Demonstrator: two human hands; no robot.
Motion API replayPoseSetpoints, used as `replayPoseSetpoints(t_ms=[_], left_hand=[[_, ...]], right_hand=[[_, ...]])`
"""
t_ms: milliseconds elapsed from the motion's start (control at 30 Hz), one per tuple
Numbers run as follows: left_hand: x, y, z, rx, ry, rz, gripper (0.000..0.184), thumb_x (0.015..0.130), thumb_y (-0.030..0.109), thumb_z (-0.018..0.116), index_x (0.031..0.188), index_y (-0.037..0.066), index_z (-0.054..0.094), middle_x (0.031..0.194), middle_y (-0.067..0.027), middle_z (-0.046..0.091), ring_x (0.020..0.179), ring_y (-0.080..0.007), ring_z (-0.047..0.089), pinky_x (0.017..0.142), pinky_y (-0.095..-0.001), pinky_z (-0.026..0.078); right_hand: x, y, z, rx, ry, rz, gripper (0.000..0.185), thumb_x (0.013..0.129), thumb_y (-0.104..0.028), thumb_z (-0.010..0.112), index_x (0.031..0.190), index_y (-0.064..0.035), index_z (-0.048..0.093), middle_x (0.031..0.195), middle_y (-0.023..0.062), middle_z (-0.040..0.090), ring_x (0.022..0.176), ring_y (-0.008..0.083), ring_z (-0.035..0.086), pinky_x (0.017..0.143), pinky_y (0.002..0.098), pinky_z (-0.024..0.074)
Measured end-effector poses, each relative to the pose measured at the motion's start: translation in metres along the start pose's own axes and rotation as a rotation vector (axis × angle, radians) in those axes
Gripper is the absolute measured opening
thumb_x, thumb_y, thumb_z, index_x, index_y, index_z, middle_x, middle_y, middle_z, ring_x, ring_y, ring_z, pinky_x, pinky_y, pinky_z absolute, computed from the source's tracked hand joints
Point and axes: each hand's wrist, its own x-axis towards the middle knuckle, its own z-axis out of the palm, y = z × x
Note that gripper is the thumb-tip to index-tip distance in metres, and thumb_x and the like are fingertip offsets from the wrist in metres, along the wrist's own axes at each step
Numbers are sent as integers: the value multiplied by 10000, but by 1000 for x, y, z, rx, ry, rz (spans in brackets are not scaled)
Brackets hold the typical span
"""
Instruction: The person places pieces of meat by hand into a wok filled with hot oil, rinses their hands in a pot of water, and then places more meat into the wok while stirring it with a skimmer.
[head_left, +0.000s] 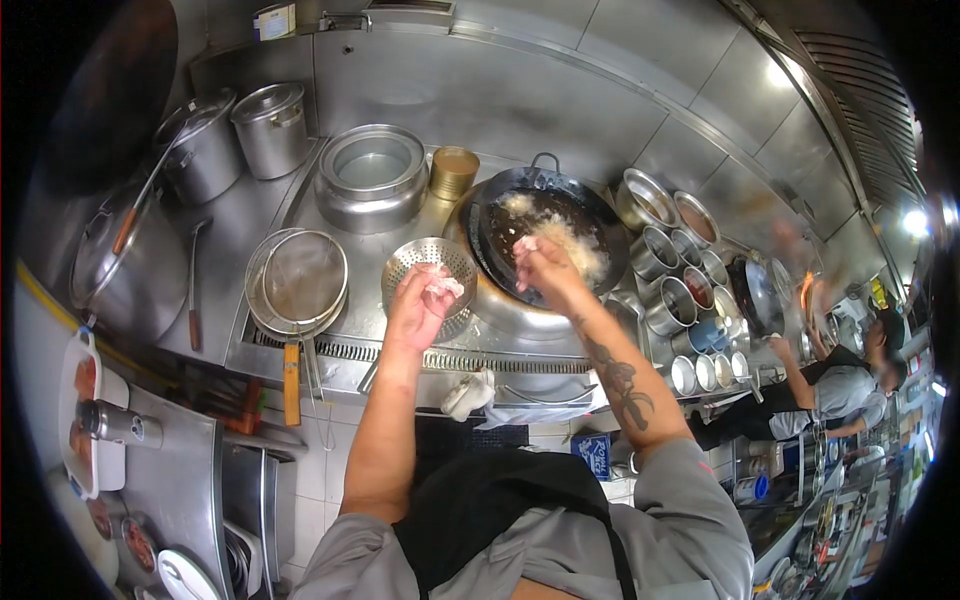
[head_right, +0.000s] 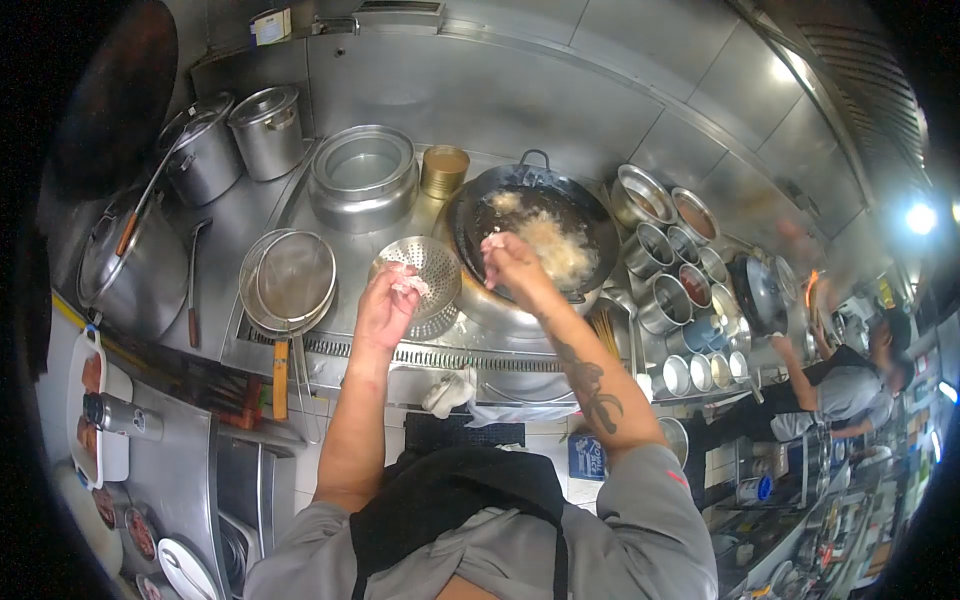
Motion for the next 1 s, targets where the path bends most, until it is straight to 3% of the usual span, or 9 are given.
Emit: replayPoseSetpoints(t_ms=[100,200,333,367,400,567,667,800,1000], left_hand=[[-1,4,-6,27,27,16,61,889,92,558,948,78,568,889,-73,615,771,-202,607,656,-295,511],[-5,3,-8,10,28,24,64,902,106,571,962,84,569,896,-66,617,779,-199,613,675,-306,523],[-10,3,-6,18,-18,14,84,911,101,559,992,78,558,893,-64,616,800,-203,625,700,-326,537],[-13,3,-4,23,-23,10,92,912,101,558,1000,75,555,892,-65,616,806,-206,628,706,-330,539],[-15,3,-2,35,-31,-2,104,909,93,556,1009,69,549,895,-70,617,821,-213,631,711,-332,540],[-29,5,2,137,-59,-54,168,890,46,547,1056,31,527,922,-100,624,889,-246,640,744,-330,537],[-34,8,-1,166,-89,-56,244,861,-9,503,1103,7,520,962,-96,606,922,-268,630,763,-317,517],[-30,5,6,177,-80,-63,255,883,8,523,1138,-8,512,945,-111,630,918,-252,640,734,-292,524],[-22,-15,8,600,-158,-23,254,883,11,538,1134,-8,570,968,-85,639,866,-163,625,725,-259,496]], right_hand=[[-7,-46,-7,103,113,34,228,933,-165,468,1057,8,549,873,80,585,677,173,582,598,280,504],[-11,-58,-44,-248,148,-110,295,926,-180,488,1123,21,576,912,107,654,758,155,618,616,275,515],[2,-34,-94,-777,212,-68,170,899,-83,553,1043,4,580,804,55,648,652,117,592,571,231,476],[17,-2,-122,-897,259,-84,79,844,-43,594,919,-24,613,740,41,638,592,111,573,547,247,470],[20,16,-131,-1250,240,-292,61,812,-79,616,834,-25,633,677,67,616,568,135,571,545,290,468],[26,73,-120,-1302,196,-30,167,799,-178,641,869,-28,663,728,139,638,626,172,612,600,325,485],[30,52,-102,-1304,240,-94,168,816,-169,631,896,-27,668,742,151,652,675,172,637,613,324,493],[8,-2,-47,-572,117,-126,317,904,-273,571,1053,4,607,867,154,659,700,259,658,625,338,533],[-30,4,37,176,-232,496,364,940,-345,531,1091,-14,547,929,128,645,798,205,649,668,312,539]])
